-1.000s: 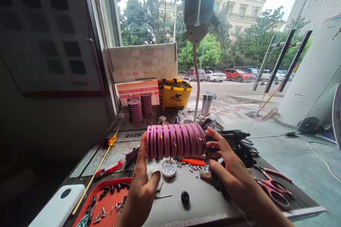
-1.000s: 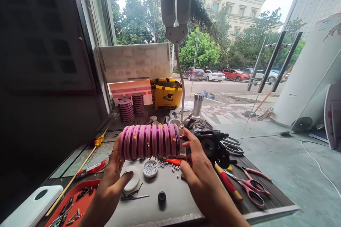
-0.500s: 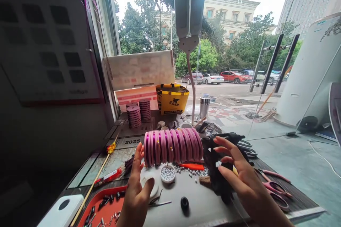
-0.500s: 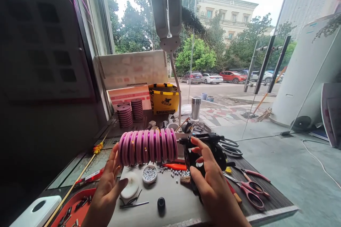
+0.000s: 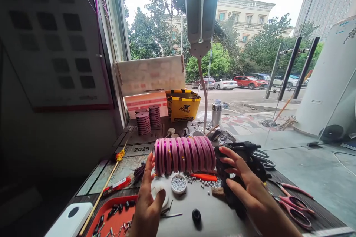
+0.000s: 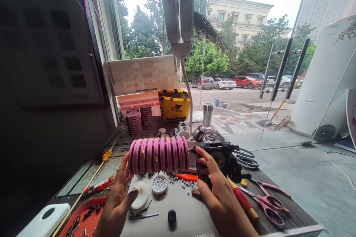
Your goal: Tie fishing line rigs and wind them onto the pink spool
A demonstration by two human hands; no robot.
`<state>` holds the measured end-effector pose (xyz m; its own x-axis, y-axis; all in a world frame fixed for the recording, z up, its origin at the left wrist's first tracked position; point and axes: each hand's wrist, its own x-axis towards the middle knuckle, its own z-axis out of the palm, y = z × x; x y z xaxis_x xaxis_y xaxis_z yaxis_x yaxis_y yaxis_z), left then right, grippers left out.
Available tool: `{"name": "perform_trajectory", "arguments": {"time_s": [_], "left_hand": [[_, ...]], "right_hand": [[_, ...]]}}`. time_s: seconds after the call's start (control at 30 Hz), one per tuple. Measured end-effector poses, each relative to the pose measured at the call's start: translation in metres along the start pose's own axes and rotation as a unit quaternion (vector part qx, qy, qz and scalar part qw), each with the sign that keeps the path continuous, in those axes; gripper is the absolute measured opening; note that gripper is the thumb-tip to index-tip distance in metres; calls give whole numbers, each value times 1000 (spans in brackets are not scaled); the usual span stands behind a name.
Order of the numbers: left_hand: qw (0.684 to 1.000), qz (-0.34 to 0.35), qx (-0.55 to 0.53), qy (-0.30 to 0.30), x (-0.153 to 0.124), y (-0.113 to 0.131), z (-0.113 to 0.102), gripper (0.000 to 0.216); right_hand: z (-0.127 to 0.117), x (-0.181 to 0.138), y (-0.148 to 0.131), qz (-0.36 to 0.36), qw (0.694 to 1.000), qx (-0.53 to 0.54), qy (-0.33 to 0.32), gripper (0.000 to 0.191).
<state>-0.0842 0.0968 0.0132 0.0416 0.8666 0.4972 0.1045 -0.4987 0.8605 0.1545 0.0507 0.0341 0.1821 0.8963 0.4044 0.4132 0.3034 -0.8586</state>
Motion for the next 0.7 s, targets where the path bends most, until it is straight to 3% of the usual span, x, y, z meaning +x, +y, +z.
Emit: {"name": "perform_trajectory", "arguments": {"time_s": [0.23,0.5,0.6,0.7], "left_hand": [[1000,2,6,26,-4,0,3,63],[1000,18,14,4,-8,-6,9,63],[997,26,7,66,-9,-13,-6,66],[992,-1,8,124,-12,-12,-41,68]], "right_hand": [[11,3,3,-20,999,16,-35,63],[17,3,-6,3,994,31,-101,68],[30,7,-12,-37,989,40,-138,72],[66,8,-30,-99,979,64,-165,80]]}}
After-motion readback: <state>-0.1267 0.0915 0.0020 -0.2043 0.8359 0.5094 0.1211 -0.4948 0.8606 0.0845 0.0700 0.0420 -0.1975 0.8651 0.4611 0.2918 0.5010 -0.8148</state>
